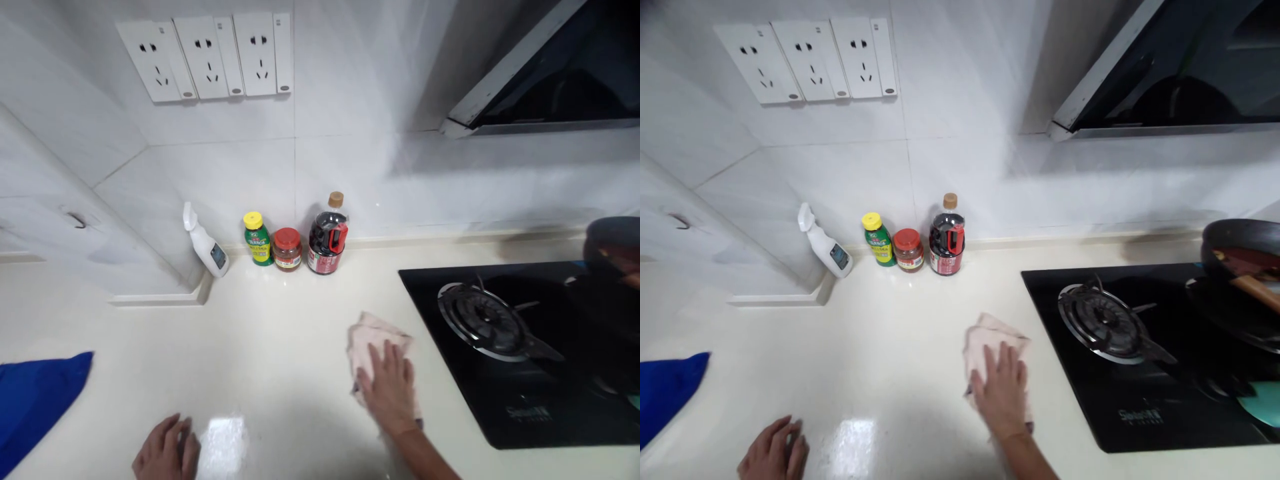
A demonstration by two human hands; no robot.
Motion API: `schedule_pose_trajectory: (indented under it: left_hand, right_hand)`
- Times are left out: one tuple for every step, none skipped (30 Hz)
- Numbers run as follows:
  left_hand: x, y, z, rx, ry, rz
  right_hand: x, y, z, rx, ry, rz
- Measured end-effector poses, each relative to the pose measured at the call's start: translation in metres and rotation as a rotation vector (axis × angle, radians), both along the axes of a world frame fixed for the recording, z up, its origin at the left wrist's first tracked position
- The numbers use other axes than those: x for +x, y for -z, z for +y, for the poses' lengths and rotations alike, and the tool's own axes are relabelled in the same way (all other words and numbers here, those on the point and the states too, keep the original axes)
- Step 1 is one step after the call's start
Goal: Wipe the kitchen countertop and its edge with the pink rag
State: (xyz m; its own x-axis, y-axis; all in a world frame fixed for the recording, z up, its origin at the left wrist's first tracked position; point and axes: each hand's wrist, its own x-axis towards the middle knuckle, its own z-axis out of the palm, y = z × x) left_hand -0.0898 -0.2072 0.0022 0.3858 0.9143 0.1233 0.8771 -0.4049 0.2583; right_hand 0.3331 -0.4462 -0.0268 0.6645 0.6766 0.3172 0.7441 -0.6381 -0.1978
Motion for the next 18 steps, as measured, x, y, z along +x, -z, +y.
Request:
schedule_pose_trajectory:
  left_hand:
    - [0.000, 0.000, 0.001, -0.005, 0.000, 0.002]
    - [0.001, -0.001, 0.001, -0.007, 0.000, 0.003]
    - [0.002, -0.001, 0.001, -0.007, -0.002, 0.003]
    - [0.003, -0.002, 0.001, -0.005, -0.002, 0.005]
    - [0.004, -0.003, 0.000, 0.000, -0.004, 0.007]
    - [0.005, -0.004, 0.000, 0.004, -0.006, 0.010]
    - [0.006, -0.005, 0.000, 0.007, -0.007, 0.013]
    - [0.007, -0.006, -0.001, 0.007, -0.007, 0.016]
    - [0.007, -0.007, -0.001, 0.003, -0.007, 0.021]
    - [0.008, -0.007, 0.000, -0.002, -0.007, 0.027]
    - [0.008, -0.008, 0.000, -0.007, -0.009, 0.033]
    - [0.008, -0.008, 0.000, -0.011, -0.009, 0.038]
    - [0.009, -0.009, 0.001, -0.013, -0.010, 0.041]
    - [0.009, -0.009, 0.001, -0.016, -0.009, 0.041]
    - [0.010, -0.010, 0.001, -0.021, -0.008, 0.038]
    - [0.010, -0.010, 0.002, -0.028, -0.011, 0.033]
    - [0.011, -0.010, 0.002, -0.036, -0.015, 0.029]
    - [0.012, -0.010, 0.002, -0.044, -0.020, 0.026]
  right_hand:
    - [-0.031, -0.004, 0.011, 0.006, -0.088, 0.039]
    - [-0.061, -0.008, 0.021, 0.014, -0.186, 0.085]
    - [-0.089, -0.013, 0.031, 0.027, -0.292, 0.136]
    - [-0.112, -0.018, 0.039, 0.030, -0.392, 0.200]
    - [-0.131, -0.023, 0.046, 0.028, -0.504, 0.262]
    - [-0.144, -0.027, 0.050, 0.017, -0.620, 0.316]
    - [-0.150, -0.031, 0.054, -0.002, -0.726, 0.360]
    - [-0.149, -0.034, 0.056, -0.022, -0.808, 0.387]
    - [-0.141, -0.035, 0.057, -0.039, -0.848, 0.397]
    - [-0.125, -0.034, 0.057, -0.046, -0.829, 0.390]
    - [-0.104, -0.033, 0.055, -0.040, -0.755, 0.364]
    - [-0.079, -0.031, 0.050, -0.025, -0.640, 0.324]
    - [-0.052, -0.028, 0.043, -0.001, -0.494, 0.266]
    - [-0.025, -0.025, 0.033, 0.018, -0.355, 0.202]
    - [-0.003, -0.023, 0.019, 0.031, -0.217, 0.141]
    - [0.014, -0.020, 0.001, 0.046, -0.096, 0.084]
    - [0.024, -0.017, -0.019, 0.052, -0.020, 0.043]
    - [0.025, -0.014, -0.041, 0.058, 0.033, 0.012]
